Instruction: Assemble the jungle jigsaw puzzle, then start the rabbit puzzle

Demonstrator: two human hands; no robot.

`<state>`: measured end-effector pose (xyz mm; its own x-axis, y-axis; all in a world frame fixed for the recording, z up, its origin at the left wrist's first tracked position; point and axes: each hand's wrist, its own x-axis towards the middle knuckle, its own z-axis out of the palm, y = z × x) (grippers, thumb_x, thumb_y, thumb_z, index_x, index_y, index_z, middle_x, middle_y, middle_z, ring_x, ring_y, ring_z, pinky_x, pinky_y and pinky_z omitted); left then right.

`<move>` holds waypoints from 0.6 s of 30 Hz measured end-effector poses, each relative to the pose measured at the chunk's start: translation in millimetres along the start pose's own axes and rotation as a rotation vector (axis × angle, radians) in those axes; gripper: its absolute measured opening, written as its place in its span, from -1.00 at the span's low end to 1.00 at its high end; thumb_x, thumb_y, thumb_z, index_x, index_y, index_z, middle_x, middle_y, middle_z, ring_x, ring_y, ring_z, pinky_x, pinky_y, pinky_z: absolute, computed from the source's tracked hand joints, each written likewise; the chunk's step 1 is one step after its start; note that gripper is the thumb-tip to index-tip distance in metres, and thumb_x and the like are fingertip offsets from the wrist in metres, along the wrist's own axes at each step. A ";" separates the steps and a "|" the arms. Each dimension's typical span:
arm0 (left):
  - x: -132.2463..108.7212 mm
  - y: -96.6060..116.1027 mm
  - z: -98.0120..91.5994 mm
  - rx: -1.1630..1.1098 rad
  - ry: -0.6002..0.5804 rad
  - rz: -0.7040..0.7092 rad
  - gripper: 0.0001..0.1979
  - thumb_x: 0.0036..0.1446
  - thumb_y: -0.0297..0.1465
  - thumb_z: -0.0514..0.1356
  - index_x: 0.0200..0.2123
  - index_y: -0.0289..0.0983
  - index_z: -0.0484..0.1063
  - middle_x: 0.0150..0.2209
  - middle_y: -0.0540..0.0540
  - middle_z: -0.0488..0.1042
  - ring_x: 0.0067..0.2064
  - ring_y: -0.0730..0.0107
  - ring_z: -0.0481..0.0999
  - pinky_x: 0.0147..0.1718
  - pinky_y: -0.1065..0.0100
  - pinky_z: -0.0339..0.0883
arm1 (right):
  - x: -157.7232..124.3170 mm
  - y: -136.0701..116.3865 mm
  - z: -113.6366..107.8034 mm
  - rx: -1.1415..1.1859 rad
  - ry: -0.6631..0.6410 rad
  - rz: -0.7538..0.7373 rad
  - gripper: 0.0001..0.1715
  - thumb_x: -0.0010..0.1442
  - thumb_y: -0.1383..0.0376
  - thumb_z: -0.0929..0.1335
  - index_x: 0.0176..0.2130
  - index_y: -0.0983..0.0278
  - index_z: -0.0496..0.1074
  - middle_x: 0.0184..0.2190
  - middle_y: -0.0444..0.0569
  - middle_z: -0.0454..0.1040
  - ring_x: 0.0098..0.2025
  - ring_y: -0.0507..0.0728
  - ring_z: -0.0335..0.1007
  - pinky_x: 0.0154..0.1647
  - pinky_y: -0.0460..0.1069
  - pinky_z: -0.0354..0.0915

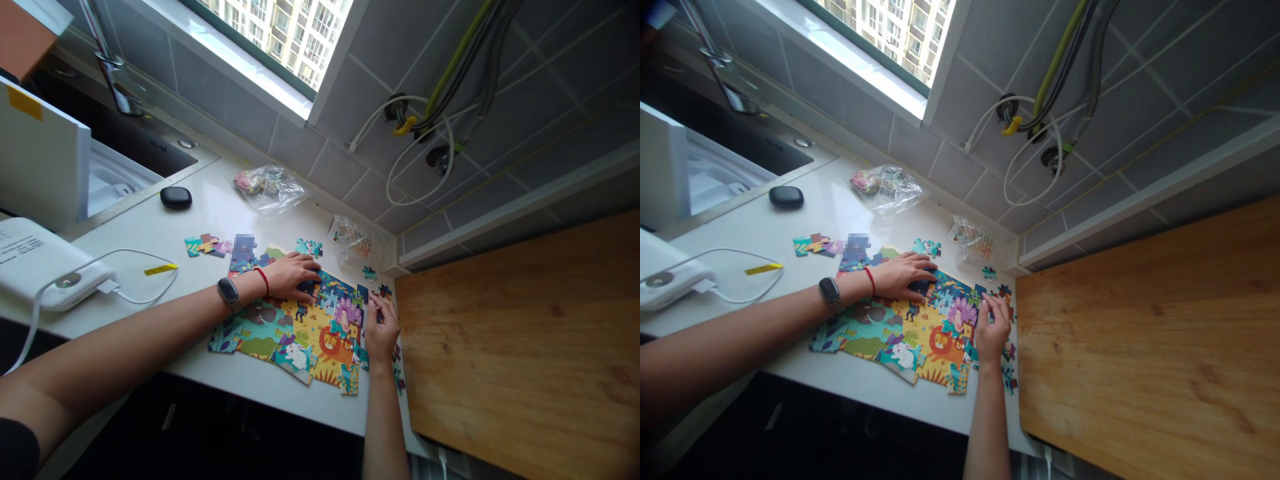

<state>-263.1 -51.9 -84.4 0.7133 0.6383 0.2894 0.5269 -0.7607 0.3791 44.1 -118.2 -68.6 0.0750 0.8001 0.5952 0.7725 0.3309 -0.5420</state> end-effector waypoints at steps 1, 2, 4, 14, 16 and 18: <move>0.1 0.3 0.3 0.001 0.002 -0.003 -0.41 0.23 0.10 0.32 0.17 -0.14 0.54 0.31 -0.21 0.45 0.31 -0.11 0.40 0.29 -0.03 0.22 | -3.1 0.4 1.0 -0.022 -0.033 -0.022 -0.66 0.39 0.14 0.35 -0.11 0.26 0.67 -0.15 0.09 0.61 -0.04 0.23 0.54 0.12 0.16 0.42; 0.1 0.6 0.8 0.002 0.004 -0.007 -0.41 0.23 0.10 0.32 0.17 -0.14 0.54 0.31 -0.21 0.45 0.31 -0.10 0.40 0.29 -0.03 0.22 | -5.3 1.7 2.1 -0.039 -0.061 -0.033 -0.67 0.39 0.16 0.34 -0.10 0.25 0.66 -0.14 0.09 0.60 -0.02 0.23 0.54 0.14 0.16 0.42; 0.2 0.8 1.9 0.005 0.012 -0.013 -0.42 0.24 0.09 0.32 0.17 -0.13 0.54 0.31 -0.21 0.45 0.32 -0.08 0.39 0.29 -0.01 0.21 | -7.4 6.4 4.6 -0.068 -0.097 -0.033 -0.67 0.39 0.17 0.33 -0.09 0.25 0.66 -0.10 0.10 0.60 0.01 0.23 0.53 0.17 0.17 0.41; 0.6 -0.3 5.4 -0.009 0.048 -0.019 -0.43 0.21 0.06 0.35 0.15 -0.14 0.56 0.25 -0.22 0.49 0.28 -0.08 0.42 0.26 0.02 0.24 | -12.9 33.9 18.0 -0.235 -0.185 0.105 -0.45 0.38 0.11 0.26 0.12 0.36 0.60 0.26 0.30 0.47 0.36 0.38 0.30 0.41 0.33 0.20; 0.8 -0.2 5.5 -0.008 0.049 -0.021 -0.43 0.21 0.07 0.35 0.14 -0.15 0.56 0.25 -0.22 0.49 0.28 -0.08 0.43 0.25 0.03 0.24 | -3.5 36.9 15.0 -0.241 -0.231 0.102 -0.44 0.40 0.12 0.24 0.16 0.36 0.57 0.28 0.29 0.45 0.36 0.35 0.31 0.42 0.31 0.19; 0.8 0.0 5.2 -0.004 0.044 -0.022 -0.43 0.21 0.07 0.35 0.14 -0.14 0.56 0.24 -0.22 0.49 0.28 -0.06 0.42 0.24 0.04 0.24 | 15.4 39.9 8.8 -0.239 -0.337 0.081 -0.46 0.40 0.18 0.23 0.20 0.32 0.55 0.26 0.24 0.48 0.33 0.30 0.36 0.42 0.27 0.20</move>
<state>-260.2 -52.0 -88.7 0.6807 0.6594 0.3191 0.5401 -0.7460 0.3896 70.5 -88.3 -86.3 -0.0380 0.9509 0.3072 0.9002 0.1660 -0.4025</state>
